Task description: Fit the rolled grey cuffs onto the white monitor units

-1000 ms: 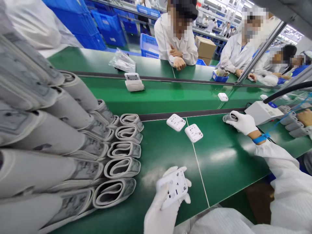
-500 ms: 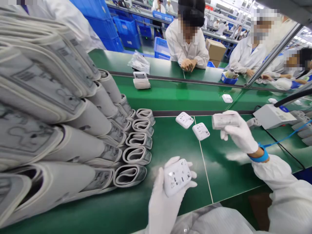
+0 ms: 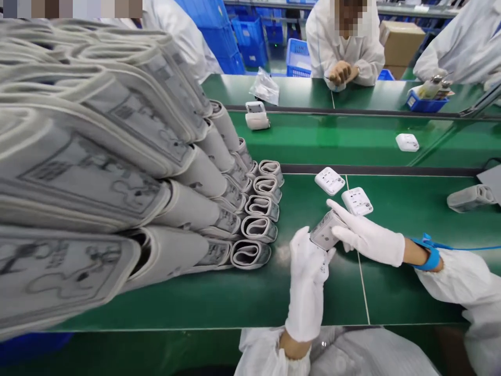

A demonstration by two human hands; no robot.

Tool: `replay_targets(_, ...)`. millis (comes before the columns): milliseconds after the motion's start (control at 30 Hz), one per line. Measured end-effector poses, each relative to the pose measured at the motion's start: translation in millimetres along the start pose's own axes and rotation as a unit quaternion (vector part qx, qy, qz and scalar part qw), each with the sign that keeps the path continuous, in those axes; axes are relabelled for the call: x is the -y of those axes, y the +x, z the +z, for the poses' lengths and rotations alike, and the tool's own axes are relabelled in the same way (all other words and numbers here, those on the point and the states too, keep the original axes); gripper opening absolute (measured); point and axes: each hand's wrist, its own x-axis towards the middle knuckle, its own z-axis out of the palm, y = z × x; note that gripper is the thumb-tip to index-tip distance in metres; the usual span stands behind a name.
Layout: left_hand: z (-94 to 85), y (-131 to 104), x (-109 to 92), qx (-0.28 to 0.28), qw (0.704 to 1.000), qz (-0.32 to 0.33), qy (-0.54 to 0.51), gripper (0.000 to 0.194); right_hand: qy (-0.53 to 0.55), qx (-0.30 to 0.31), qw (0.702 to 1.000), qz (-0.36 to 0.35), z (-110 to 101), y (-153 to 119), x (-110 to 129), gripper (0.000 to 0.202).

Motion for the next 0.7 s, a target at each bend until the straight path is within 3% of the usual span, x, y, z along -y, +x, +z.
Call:
replay_targets(133,1.9,-1,-1,0.02,0.999,-0.007,0.049,0.058,-0.041,0.026,0.993,-0.109,-8,-4,-8,0.091)
replay_targets(267,-3.1,4,-1,0.028,0.998,-0.035,0.047,0.052,-0.02,0.007,0.978,-0.207,-9,1,-8,0.079)
replay_targets(367,-4.2,7,4,0.029,0.997,-0.054,0.04,0.051,-0.039,-0.047,0.968,-0.245,-7,9,-6,0.066)
replay_targets(433,-2.2,8,8,0.023,0.994,-0.089,0.06,0.057,-0.07,-0.077,0.962,-0.252,-6,13,-8,0.053)
replay_targets(500,0.5,7,12,0.015,0.988,-0.119,0.096,0.066,-0.083,-0.065,0.963,-0.248,-6,15,-12,0.052)
replay_targets(633,-0.2,4,13,0.042,0.989,-0.116,0.082,0.066,-0.059,-0.015,0.977,-0.202,-10,13,-15,0.1)
replay_targets(700,-4.1,4,11,0.037,0.992,-0.106,0.061,0.063,-0.032,-0.023,0.984,-0.176,-12,11,-10,0.097)
